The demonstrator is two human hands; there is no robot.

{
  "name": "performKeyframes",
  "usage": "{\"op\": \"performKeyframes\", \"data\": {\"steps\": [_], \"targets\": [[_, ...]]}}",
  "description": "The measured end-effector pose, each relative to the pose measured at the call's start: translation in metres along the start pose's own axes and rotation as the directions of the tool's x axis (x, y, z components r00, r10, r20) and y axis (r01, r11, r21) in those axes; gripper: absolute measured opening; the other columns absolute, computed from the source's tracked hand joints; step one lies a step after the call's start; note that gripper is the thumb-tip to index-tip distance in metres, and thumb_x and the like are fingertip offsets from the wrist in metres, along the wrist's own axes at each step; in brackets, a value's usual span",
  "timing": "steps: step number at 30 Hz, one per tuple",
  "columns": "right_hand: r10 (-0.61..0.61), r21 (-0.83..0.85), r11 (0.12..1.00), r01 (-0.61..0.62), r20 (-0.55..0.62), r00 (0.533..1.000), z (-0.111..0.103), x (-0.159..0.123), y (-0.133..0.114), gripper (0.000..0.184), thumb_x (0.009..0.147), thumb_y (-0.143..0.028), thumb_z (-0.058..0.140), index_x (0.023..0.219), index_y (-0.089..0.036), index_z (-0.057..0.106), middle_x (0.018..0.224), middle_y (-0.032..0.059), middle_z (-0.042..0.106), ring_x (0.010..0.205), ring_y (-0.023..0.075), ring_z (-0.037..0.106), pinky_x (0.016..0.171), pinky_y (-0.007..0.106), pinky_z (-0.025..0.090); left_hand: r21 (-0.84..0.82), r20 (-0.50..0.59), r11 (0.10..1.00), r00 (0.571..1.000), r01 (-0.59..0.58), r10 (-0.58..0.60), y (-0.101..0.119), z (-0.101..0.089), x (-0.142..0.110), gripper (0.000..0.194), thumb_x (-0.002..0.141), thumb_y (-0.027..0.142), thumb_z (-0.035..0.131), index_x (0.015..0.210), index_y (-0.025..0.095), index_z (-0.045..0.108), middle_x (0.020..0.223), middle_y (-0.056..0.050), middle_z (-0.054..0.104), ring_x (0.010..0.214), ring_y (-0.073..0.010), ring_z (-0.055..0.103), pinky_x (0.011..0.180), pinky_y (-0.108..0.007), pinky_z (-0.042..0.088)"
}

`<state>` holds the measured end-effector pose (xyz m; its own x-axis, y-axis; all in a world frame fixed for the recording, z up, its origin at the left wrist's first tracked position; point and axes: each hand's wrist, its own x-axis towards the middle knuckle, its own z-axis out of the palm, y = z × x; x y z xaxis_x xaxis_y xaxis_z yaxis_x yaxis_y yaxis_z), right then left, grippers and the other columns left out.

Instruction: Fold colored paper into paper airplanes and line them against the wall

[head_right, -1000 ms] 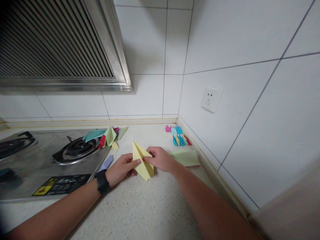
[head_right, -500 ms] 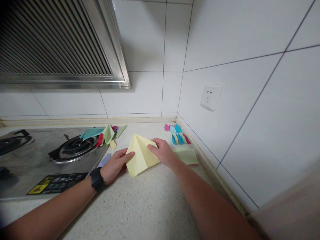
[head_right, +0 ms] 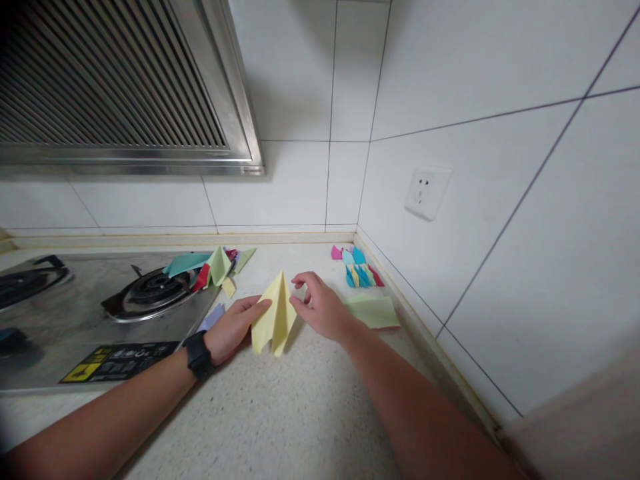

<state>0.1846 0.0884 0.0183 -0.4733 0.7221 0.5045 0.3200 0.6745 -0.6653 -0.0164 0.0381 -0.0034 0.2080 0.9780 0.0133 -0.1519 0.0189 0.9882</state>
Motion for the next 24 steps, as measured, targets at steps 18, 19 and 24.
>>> {"op": "performKeyframes", "data": {"steps": [18, 19, 24], "targets": [[-0.202, -0.144, 0.961, 0.237, 0.224, 0.953, -0.001, 0.001, 0.004, 0.012, 0.080, -0.017, 0.061, 0.091, -0.019, 0.058, 0.085, 0.0016, 0.061, 0.074, 0.0138, 0.053, 0.068, 0.025, 0.041, 0.104, 0.135, 0.992, 0.989, -0.076, 0.061, 0.004, -0.002, -0.004, 0.060, 0.092, 0.059, 0.030, 0.072, 0.012, 0.063, 0.058, -0.002, 0.054, 0.051, -0.0112, 0.044, 0.054, -0.024, 0.035], [-0.168, -0.122, 0.973, 0.197, 0.216, 0.962, -0.001, 0.000, 0.006, 0.013, 0.077, -0.016, 0.063, 0.090, -0.019, 0.059, 0.082, 0.0005, 0.061, 0.071, 0.0128, 0.053, 0.065, 0.024, 0.040, 0.098, 0.147, 0.992, 0.987, -0.079, 0.064, 0.004, -0.002, -0.004, 0.064, 0.092, 0.060, 0.025, 0.073, 0.013, 0.063, 0.055, -0.001, 0.051, 0.049, -0.0111, 0.043, 0.052, -0.024, 0.034], [-0.050, 0.069, 0.997, 0.040, 0.153, 0.987, 0.002, -0.002, 0.013, 0.008, 0.077, -0.013, 0.059, 0.084, -0.018, 0.058, 0.077, -0.0002, 0.062, 0.069, 0.0129, 0.056, 0.060, 0.023, 0.041, 0.133, 0.100, 0.991, 0.995, -0.034, 0.021, 0.003, 0.001, -0.003, 0.049, 0.089, 0.057, 0.041, 0.081, 0.013, 0.062, 0.053, 0.002, 0.049, 0.045, -0.0095, 0.042, 0.044, -0.021, 0.033]]}}
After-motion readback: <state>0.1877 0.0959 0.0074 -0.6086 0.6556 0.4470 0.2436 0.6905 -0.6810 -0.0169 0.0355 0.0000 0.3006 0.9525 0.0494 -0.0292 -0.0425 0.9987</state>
